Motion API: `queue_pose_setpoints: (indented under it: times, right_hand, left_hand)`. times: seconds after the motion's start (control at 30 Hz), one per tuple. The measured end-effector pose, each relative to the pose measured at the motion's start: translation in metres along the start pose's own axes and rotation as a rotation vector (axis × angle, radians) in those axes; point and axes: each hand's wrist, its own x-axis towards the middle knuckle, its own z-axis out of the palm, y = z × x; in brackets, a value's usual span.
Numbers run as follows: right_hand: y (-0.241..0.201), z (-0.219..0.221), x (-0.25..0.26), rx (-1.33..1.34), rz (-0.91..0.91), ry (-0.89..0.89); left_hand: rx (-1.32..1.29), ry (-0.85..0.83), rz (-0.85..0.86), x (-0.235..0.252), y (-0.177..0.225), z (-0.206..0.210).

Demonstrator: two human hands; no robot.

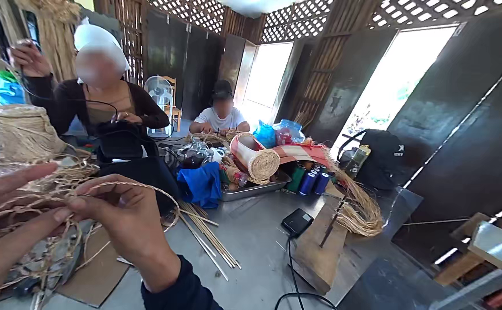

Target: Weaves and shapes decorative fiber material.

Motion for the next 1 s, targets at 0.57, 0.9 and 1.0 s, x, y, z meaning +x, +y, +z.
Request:
queue_pose_setpoints:
  times: [0.57, 0.9, 1.0]
  right_hand:
    - [0.01, -0.009, 0.003, 0.027, 0.06, -0.127]
    - [0.013, -0.014, 0.004, -0.039, -0.054, -0.128]
    - [0.014, -0.016, 0.006, -0.033, -0.082, -0.136]
  left_hand:
    - [-0.125, 0.141, -0.214, 0.015, 0.043, 0.017]
    - [-0.151, 0.111, -0.255, 0.014, 0.051, 0.025]
    - [-0.158, 0.11, -0.239, 0.014, 0.053, 0.028]
